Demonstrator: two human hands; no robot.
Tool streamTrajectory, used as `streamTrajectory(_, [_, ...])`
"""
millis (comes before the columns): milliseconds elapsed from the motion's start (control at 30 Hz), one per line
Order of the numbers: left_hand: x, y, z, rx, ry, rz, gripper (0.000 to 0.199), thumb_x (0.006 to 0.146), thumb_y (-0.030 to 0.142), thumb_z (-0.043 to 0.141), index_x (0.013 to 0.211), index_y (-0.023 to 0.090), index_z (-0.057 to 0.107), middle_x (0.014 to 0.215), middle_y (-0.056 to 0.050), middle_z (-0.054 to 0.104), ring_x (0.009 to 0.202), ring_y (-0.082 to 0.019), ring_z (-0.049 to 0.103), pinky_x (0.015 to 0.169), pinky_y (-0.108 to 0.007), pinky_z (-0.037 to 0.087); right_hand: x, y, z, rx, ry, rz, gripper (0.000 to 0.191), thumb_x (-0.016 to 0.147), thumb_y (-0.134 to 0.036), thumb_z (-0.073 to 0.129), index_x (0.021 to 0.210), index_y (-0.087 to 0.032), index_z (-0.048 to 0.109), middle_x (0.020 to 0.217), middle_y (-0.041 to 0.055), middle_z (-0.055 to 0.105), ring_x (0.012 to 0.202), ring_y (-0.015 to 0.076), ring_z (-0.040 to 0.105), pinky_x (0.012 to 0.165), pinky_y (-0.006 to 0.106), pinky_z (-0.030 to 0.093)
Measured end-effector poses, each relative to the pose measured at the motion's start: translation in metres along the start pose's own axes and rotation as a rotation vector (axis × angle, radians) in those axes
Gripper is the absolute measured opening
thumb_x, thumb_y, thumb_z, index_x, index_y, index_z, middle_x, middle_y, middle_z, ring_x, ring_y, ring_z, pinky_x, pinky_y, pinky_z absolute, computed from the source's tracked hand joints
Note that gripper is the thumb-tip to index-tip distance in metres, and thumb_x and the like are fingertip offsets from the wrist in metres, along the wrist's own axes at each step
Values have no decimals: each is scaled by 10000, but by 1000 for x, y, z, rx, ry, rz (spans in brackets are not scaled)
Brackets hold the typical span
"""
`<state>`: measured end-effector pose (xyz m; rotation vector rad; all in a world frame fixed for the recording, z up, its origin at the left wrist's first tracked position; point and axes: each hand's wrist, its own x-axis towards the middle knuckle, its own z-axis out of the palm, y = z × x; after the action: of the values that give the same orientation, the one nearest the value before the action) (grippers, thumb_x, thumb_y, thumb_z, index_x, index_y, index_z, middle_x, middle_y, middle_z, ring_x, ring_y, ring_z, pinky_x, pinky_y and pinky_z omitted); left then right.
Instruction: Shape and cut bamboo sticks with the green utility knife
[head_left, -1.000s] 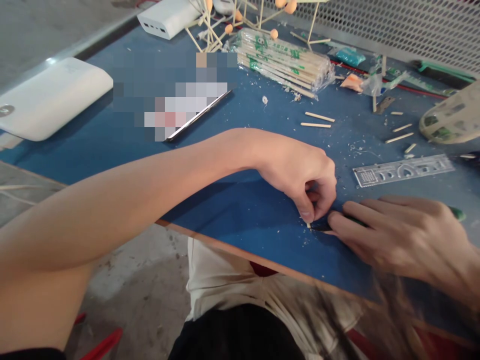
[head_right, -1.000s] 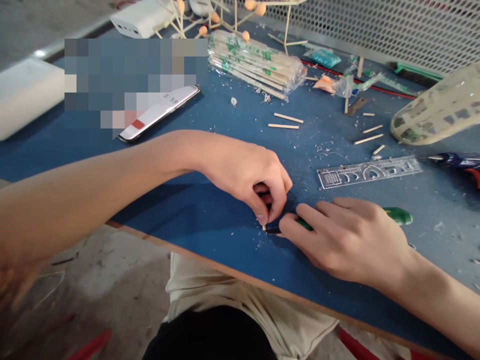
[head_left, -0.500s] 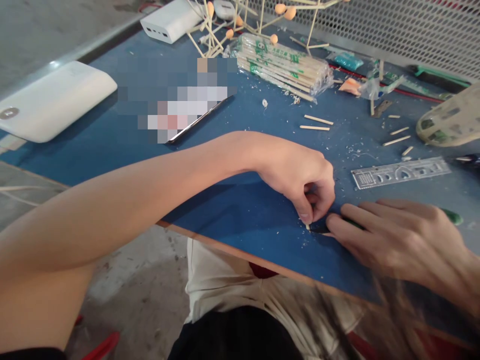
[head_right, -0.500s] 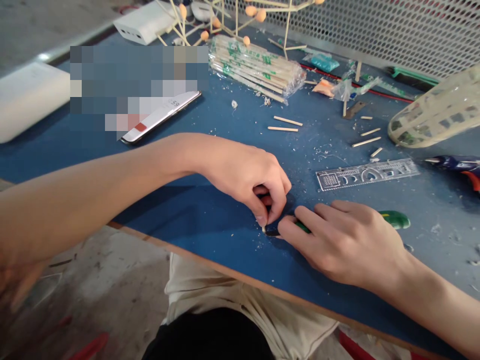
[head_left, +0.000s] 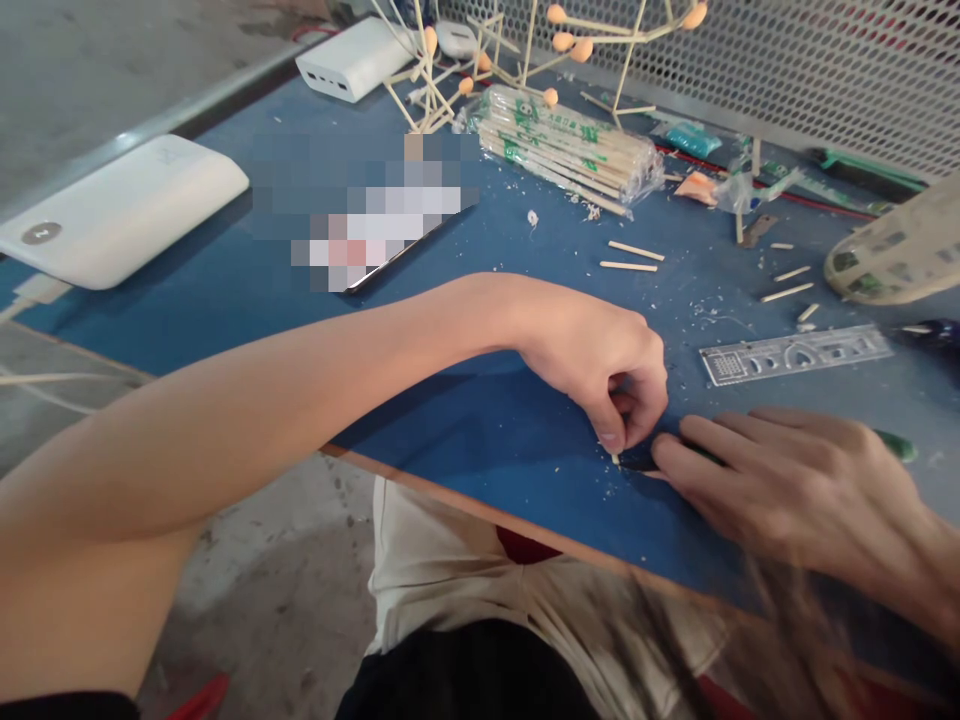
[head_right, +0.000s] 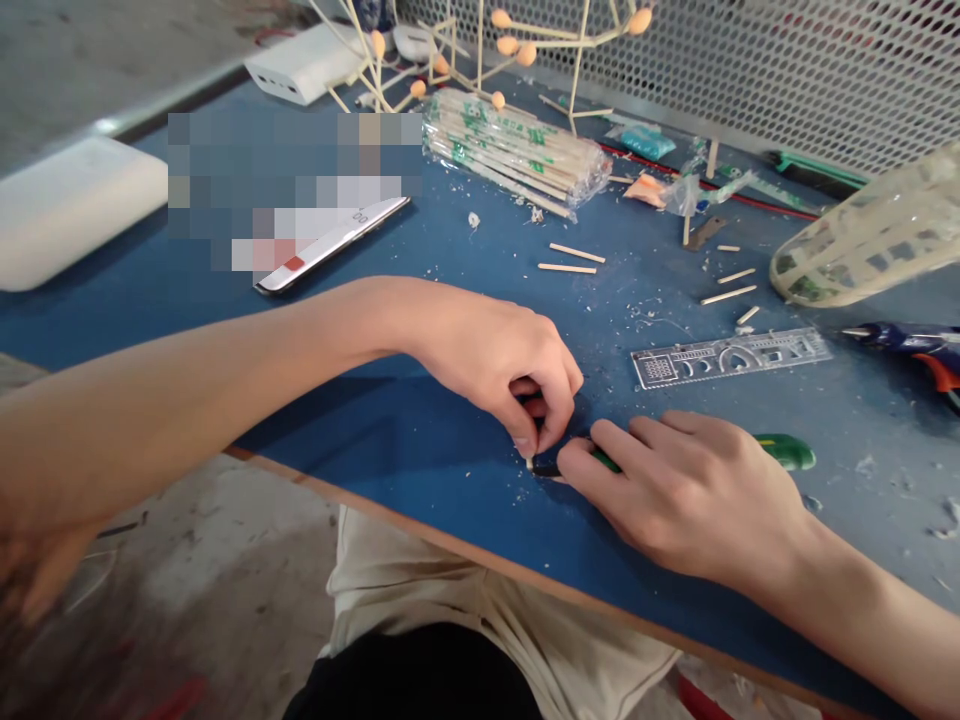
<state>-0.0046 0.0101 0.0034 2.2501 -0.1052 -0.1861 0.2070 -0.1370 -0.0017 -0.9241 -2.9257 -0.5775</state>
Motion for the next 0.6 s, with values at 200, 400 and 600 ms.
streamTrajectory(200, [1,1,0,3,-16,-34,146,826,283,711,931,288,813,868,14,712,772,-129,605,699,-247,409,0,-1,1,25,17,2,168,990,-189,478,852,-275,518,648,-56,489,559,184,463,614,347,281])
streamTrajectory(400, [0,3,0,7,-17,-49,151,828,276,697,927,286,812,890,16,725,790,-134,606,724,-254,409,2,-5,-7,65,-27,43,227,983,-122,400,891,-277,537,646,-59,525,510,177,517,591,349,303])
streamTrajectory(600, [3,4,-1,-16,-31,-74,156,809,264,701,912,300,813,898,23,744,810,-138,620,750,-251,418,4,-10,-16,85,-111,86,324,894,-47,362,928,-296,566,622,-68,543,475,168,574,514,351,313])
